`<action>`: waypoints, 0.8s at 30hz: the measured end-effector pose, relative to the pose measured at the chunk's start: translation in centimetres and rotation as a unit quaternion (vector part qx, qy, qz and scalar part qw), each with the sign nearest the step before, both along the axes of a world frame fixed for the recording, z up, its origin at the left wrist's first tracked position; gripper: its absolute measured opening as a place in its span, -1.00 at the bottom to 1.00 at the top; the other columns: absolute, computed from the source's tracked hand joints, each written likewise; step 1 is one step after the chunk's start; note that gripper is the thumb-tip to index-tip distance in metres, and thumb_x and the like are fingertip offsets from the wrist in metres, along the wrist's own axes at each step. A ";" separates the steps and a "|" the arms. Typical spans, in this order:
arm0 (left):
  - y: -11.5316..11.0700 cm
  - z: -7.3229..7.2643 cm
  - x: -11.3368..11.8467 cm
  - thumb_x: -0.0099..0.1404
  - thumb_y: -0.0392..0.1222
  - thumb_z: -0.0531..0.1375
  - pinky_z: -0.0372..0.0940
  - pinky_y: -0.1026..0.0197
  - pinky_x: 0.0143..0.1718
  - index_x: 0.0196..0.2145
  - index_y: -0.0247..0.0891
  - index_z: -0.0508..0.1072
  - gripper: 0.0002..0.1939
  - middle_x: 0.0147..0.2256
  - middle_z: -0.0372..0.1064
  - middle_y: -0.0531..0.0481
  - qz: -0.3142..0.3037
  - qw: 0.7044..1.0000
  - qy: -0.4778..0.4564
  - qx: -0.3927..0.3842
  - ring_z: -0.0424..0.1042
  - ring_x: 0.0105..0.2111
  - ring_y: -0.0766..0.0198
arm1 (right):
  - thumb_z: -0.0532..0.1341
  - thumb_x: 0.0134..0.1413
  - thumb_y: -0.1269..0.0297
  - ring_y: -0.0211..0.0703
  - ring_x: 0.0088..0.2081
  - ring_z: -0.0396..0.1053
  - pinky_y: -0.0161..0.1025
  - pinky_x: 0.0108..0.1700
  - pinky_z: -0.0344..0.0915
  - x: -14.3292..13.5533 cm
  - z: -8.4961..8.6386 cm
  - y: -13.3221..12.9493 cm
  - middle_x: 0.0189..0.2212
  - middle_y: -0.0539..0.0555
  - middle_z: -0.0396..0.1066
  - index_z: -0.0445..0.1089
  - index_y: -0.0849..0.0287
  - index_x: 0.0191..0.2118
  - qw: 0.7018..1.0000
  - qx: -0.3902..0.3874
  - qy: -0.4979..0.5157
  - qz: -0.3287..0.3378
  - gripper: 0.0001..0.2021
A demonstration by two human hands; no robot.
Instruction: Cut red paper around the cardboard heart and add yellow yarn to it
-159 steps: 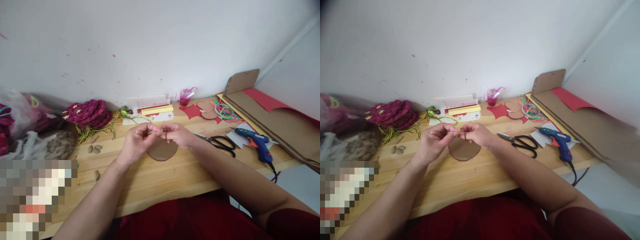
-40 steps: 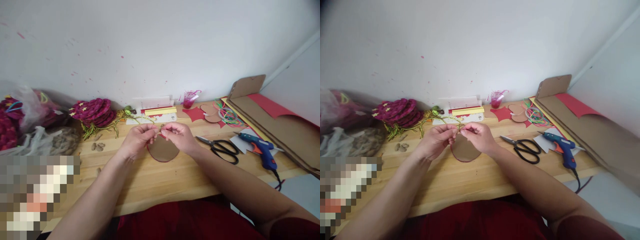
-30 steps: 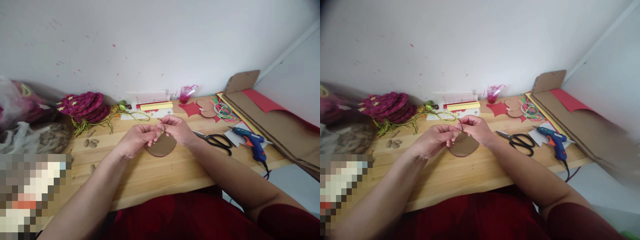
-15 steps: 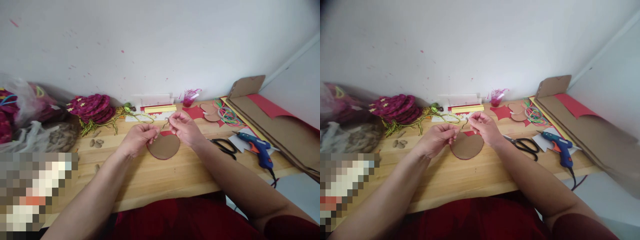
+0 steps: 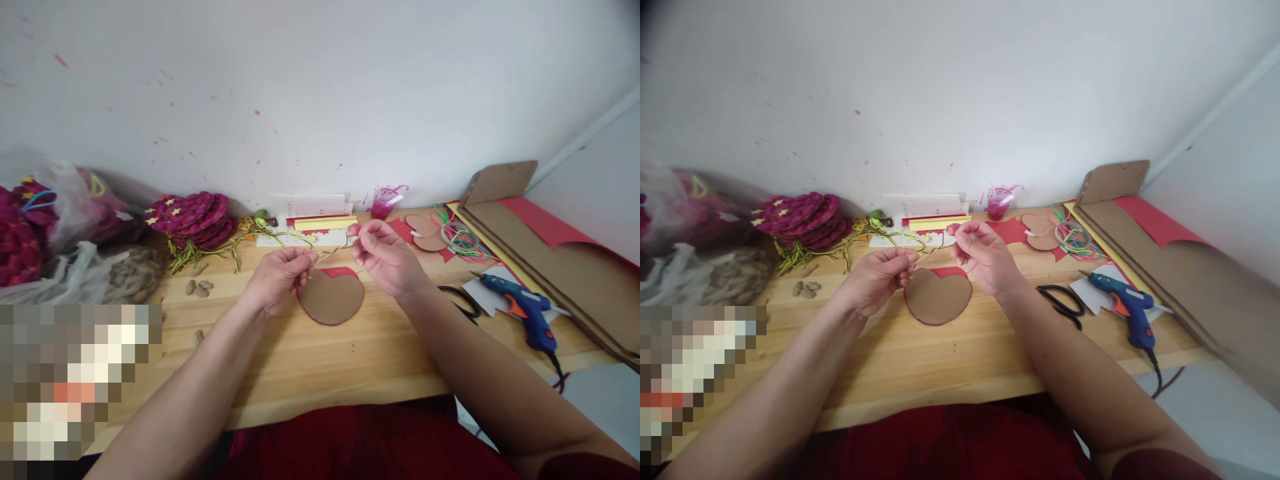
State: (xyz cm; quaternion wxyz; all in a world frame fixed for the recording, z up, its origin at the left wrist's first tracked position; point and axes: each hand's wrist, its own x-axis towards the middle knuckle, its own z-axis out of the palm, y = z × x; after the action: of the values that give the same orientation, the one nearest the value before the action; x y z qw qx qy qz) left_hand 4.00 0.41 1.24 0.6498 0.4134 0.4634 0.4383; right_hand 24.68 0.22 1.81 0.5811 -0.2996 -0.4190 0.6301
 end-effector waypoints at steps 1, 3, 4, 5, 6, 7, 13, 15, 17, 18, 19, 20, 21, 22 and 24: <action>0.0 0.1 0.1 -0.11 -0.07 0.51 0.08 0.35 -0.58 -0.43 -0.35 0.53 -0.63 -0.57 0.35 0.08 0.004 1.000 -0.008 -0.004 0.20 -0.64 0.48 | 0.49 -0.05 0.19 -0.40 -0.42 0.34 -0.35 -0.39 0.22 0.0 0.2 -0.1 -0.18 -0.06 0.42 0.34 0.10 -0.33 1.000 0.004 0.000 0.005 -0.69; 0.0 0.2 0.2 -0.12 -0.07 0.51 0.09 0.35 -0.57 -0.43 -0.36 0.53 -0.62 -0.57 0.33 0.08 0.016 1.000 -0.020 -0.004 0.19 -0.63 0.48 | 0.48 -0.04 0.17 -0.39 -0.43 0.36 -0.33 -0.38 0.25 0.1 0.5 -0.4 -0.16 -0.06 0.44 0.31 0.08 -0.32 1.000 0.013 -0.009 0.020 -0.67; 0.0 0.2 0.2 -0.12 -0.07 0.51 0.09 0.35 -0.57 -0.44 -0.36 0.52 -0.62 -0.58 0.32 0.09 0.025 0.999 -0.023 -0.002 0.18 -0.63 0.48 | 0.48 -0.03 0.15 -0.38 -0.44 0.37 -0.32 -0.39 0.26 0.1 0.6 -0.5 -0.16 -0.05 0.45 0.30 0.08 -0.33 0.999 0.017 -0.018 0.033 -0.66; 0.1 0.2 0.2 -0.12 -0.07 0.51 0.08 0.35 -0.57 -0.45 -0.36 0.51 -0.62 -0.58 0.31 0.10 0.033 0.999 -0.025 0.002 0.17 -0.63 0.48 | 0.47 -0.02 0.13 -0.36 -0.45 0.39 -0.31 -0.40 0.27 0.2 0.6 -0.7 -0.17 -0.04 0.46 0.28 0.08 -0.33 0.998 0.022 -0.029 0.053 -0.65; 0.1 0.2 0.2 -0.11 -0.06 0.50 0.08 0.35 -0.57 -0.46 -0.36 0.51 -0.63 -0.59 0.29 0.11 0.040 0.999 -0.026 0.006 0.17 -0.62 0.48 | 0.46 0.00 0.10 -0.33 -0.46 0.41 -0.30 -0.41 0.28 0.2 0.6 -0.9 -0.19 -0.03 0.47 0.27 0.09 -0.32 0.995 0.025 -0.042 0.083 -0.65; 0.1 0.1 0.1 -0.10 -0.06 0.50 0.08 0.34 -0.56 -0.46 -0.35 0.50 -0.63 -0.59 0.29 0.12 0.048 0.999 -0.024 0.012 0.17 -0.62 0.48 | 0.44 0.03 0.08 -0.30 -0.46 0.44 -0.29 -0.42 0.29 0.3 0.6 -1.0 -0.22 -0.02 0.49 0.26 0.09 -0.32 0.991 0.028 -0.054 0.120 -0.65; 0.4 -0.9 -0.4 0.06 -0.01 0.45 0.13 0.33 -0.51 -0.36 -0.31 0.55 -0.67 -0.52 0.37 0.09 0.083 0.992 0.042 0.091 0.23 -0.58 0.45 | 0.32 0.25 0.17 -0.24 -0.40 0.49 -0.28 -0.34 0.37 -0.1 0.3 -1.6 -0.40 0.03 0.51 0.33 0.17 -0.31 0.960 0.061 -0.158 0.225 -0.78; 0.3 -0.7 -0.5 0.10 -0.02 0.43 0.16 0.33 -0.47 -0.35 -0.30 0.55 -0.70 -0.49 0.40 0.09 0.108 0.985 0.055 0.124 0.24 -0.55 0.44 | 0.31 0.25 0.19 -0.26 -0.41 0.48 -0.29 -0.35 0.37 -0.4 0.2 -1.7 -0.42 0.02 0.50 0.38 0.18 -0.22 0.957 0.049 -0.196 0.208 -0.82; 0.1 -0.4 -0.4 0.14 -0.04 0.41 0.18 0.33 -0.44 -0.34 -0.29 0.55 -0.74 -0.45 0.43 0.07 0.127 0.976 0.083 0.157 0.26 -0.53 0.43 | 0.31 0.24 0.19 -0.27 -0.43 0.46 -0.30 -0.36 0.37 -0.8 0.0 -1.7 -0.43 -0.02 0.49 0.39 0.17 -0.03 0.955 0.035 -0.224 0.190 -0.74; 0.0 -0.2 -0.3 0.15 -0.06 0.39 0.18 0.32 -0.43 -0.34 -0.29 0.55 -0.76 -0.44 0.45 0.05 0.130 0.971 0.104 0.173 0.28 -0.51 0.41 | 0.30 0.24 0.18 -0.27 -0.45 0.45 -0.30 -0.38 0.36 -1.0 -0.2 -1.7 -0.45 -0.04 0.47 0.37 0.16 0.07 0.954 0.029 -0.235 0.182 -0.67; -0.2 0.0 -0.2 0.17 -0.07 0.38 0.20 0.32 -0.42 -0.34 -0.28 0.55 -0.78 -0.42 0.47 0.04 0.127 0.966 0.127 0.188 0.30 -0.49 0.39 | 0.29 0.25 0.17 -0.27 -0.47 0.43 -0.30 -0.40 0.34 -1.1 -0.4 -1.7 -0.47 -0.06 0.45 0.35 0.15 0.14 0.952 0.024 -0.248 0.178 -0.61; -0.3 0.1 -0.1 0.18 -0.08 0.36 0.21 0.31 -0.41 -0.34 -0.28 0.56 -0.80 -0.41 0.48 0.02 0.122 0.960 0.149 0.201 0.32 -0.48 0.37 | 0.29 0.24 0.16 -0.28 -0.49 0.39 -0.30 -0.42 0.32 -1.3 -0.7 -1.7 -0.50 -0.07 0.42 0.36 0.15 0.17 0.950 0.021 -0.262 0.169 -0.58; -0.5 0.2 -0.1 0.19 -0.09 0.35 0.22 0.30 -0.39 -0.34 -0.28 0.56 -0.81 -0.40 0.49 0.00 0.116 0.955 0.167 0.214 0.34 -0.46 0.35 | 0.29 0.23 0.14 -0.28 -0.52 0.35 -0.30 -0.45 0.29 -1.5 -1.0 -1.7 -0.52 -0.08 0.40 0.40 0.15 0.15 0.947 0.022 -0.280 0.154 -0.58; -0.6 0.1 0.0 0.20 -0.10 0.34 0.23 0.29 -0.38 -0.34 -0.28 0.56 -0.83 -0.40 0.49 0.00 0.111 0.951 0.181 0.224 0.35 -0.45 0.34 | 0.31 0.21 0.12 -0.29 -0.53 0.31 -0.30 -0.46 0.25 -1.6 -1.3 -1.7 -0.53 -0.07 0.39 0.46 0.15 0.09 0.943 0.030 -0.303 0.134 -0.62; -0.7 0.0 0.1 0.20 -0.12 0.33 0.22 0.29 -0.40 -0.34 -0.27 0.57 -0.85 -0.41 0.49 0.00 0.105 0.945 0.199 0.238 0.34 -0.46 0.33 | 0.34 0.17 0.12 -0.30 -0.53 0.24 -0.29 -0.47 0.16 -1.9 -1.7 -1.8 -0.54 -0.06 0.37 0.56 0.15 -0.12 0.926 0.065 -0.362 0.079 -0.75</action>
State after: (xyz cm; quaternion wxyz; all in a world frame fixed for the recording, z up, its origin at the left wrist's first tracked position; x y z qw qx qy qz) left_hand 4.07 -0.24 1.24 0.3774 0.5837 0.5064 0.5103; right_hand 22.83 -1.57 0.14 0.3563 -0.4354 -0.6630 0.4938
